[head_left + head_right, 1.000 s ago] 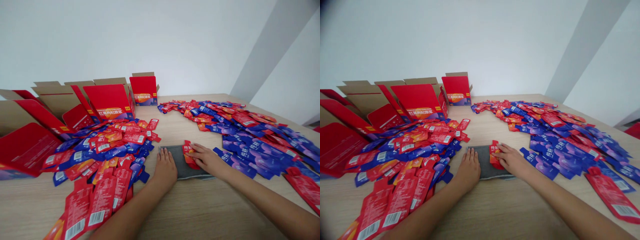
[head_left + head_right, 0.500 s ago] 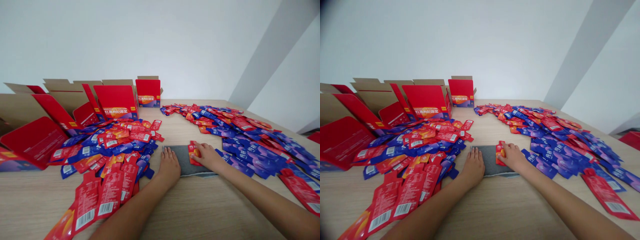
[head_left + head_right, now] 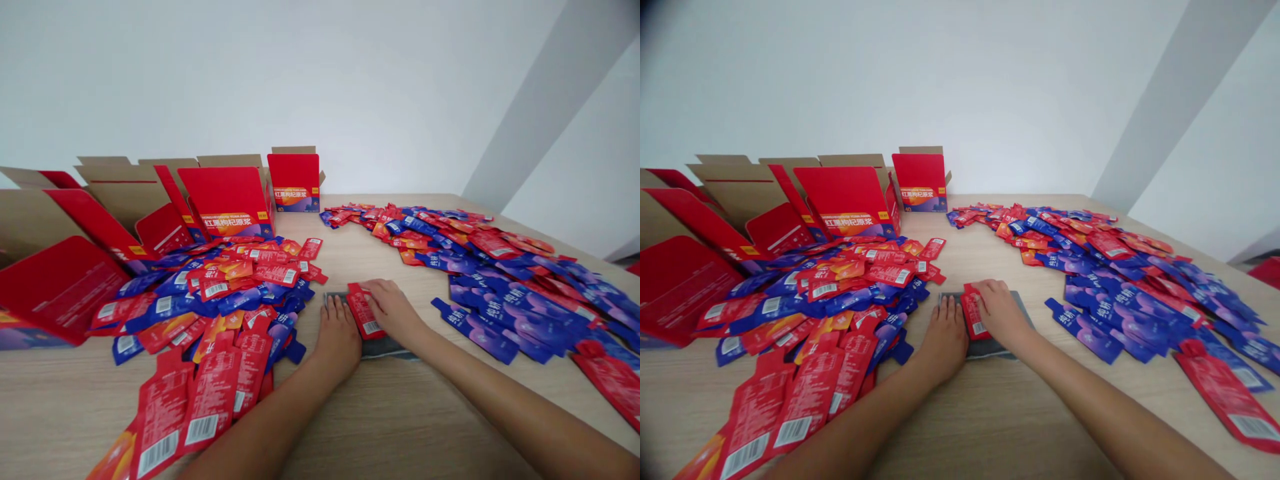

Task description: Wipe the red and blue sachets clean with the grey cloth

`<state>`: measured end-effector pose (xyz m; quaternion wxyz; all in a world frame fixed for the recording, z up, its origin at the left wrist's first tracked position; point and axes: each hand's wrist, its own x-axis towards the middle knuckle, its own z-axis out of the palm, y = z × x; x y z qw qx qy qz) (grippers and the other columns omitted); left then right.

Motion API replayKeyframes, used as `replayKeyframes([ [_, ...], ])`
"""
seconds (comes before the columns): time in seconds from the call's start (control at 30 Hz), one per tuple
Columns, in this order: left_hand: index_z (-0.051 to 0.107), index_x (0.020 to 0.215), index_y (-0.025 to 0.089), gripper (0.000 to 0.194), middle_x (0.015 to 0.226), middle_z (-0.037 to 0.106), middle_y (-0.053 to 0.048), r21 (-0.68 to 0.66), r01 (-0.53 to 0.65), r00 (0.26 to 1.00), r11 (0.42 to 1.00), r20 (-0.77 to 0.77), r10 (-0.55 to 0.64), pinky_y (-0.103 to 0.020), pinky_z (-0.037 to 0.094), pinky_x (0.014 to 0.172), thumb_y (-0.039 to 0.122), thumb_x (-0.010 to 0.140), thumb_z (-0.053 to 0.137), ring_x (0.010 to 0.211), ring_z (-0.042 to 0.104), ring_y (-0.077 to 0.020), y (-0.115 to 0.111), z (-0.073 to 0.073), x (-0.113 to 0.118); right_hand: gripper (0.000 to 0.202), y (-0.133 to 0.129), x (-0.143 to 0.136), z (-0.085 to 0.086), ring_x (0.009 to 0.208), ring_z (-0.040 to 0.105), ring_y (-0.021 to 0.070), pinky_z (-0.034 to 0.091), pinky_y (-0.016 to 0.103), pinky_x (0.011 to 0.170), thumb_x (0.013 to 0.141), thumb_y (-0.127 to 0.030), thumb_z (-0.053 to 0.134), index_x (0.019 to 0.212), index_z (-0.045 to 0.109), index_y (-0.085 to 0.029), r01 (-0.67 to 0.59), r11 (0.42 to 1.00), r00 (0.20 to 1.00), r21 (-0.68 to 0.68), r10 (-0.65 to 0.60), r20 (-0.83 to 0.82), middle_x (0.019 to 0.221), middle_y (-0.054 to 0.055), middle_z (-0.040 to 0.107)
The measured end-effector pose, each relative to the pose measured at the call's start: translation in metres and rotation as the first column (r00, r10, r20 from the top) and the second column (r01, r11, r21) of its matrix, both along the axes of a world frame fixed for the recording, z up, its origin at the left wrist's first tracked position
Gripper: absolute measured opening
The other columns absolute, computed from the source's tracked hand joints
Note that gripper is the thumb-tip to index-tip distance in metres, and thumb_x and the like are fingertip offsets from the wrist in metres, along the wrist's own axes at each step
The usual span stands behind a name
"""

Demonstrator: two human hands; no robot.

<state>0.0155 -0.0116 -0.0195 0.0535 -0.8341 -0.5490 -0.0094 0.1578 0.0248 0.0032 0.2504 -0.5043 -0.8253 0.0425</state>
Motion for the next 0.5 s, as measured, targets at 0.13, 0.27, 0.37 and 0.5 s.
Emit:
replayKeyframes([
  [0.13,0.041,0.131,-0.007,0.051,0.137,0.034,-0.032,-0.002,-0.001,1.0,1.0,0.002,0.001,-0.052,0.029,0.102,0.018,0.086,0.034,0.131,0.031,-0.039,0.001,-0.001,-0.001,0.043,0.011,-0.012,-0.026,0.12,0.044,0.0244,0.038,0.042,0.097,0.088,-0.015,0.032,0.125,0.054,-0.015,0.084,0.996,0.982,-0.033,-0.077,0.171,0.13,0.013,0.052],
  [0.27,0.04,0.132,-0.006,0.053,0.138,0.034,-0.031,-0.009,-0.006,1.0,1.0,0.0,0.006,-0.05,0.028,0.103,0.02,0.087,0.035,0.132,0.03,-0.0381,0.001,-0.002,-0.002,0.047,0.01,-0.009,-0.034,0.128,0.036,0.0257,0.036,0.043,0.098,0.088,-0.014,0.032,0.133,0.046,-0.014,0.072,0.997,0.962,-0.021,-0.064,0.267,0.14,0.013,0.043],
  [0.37,0.04,0.132,-0.006,0.053,0.139,0.033,-0.031,-0.004,-0.018,1.0,1.0,0.003,0.018,-0.05,0.029,0.103,0.02,0.086,0.036,0.132,0.03,-0.0372,0.001,-0.004,-0.002,0.047,0.009,0.011,-0.034,0.125,0.038,0.0268,0.038,0.045,0.096,0.088,-0.013,0.032,0.133,0.046,-0.017,0.082,0.996,0.953,0.031,-0.088,0.29,0.141,0.013,0.042],
  [0.5,0.041,0.131,-0.004,0.052,0.138,0.034,-0.031,0.013,-0.005,1.0,1.0,0.007,0.005,-0.052,0.029,0.102,0.019,0.086,0.037,0.132,0.031,-0.037,0.001,-0.005,-0.002,0.046,0.009,0.038,-0.032,0.12,0.042,0.0288,0.039,0.045,0.095,0.087,-0.013,0.035,0.131,0.048,-0.015,0.143,0.987,0.939,0.07,-0.158,0.305,0.14,0.015,0.041],
])
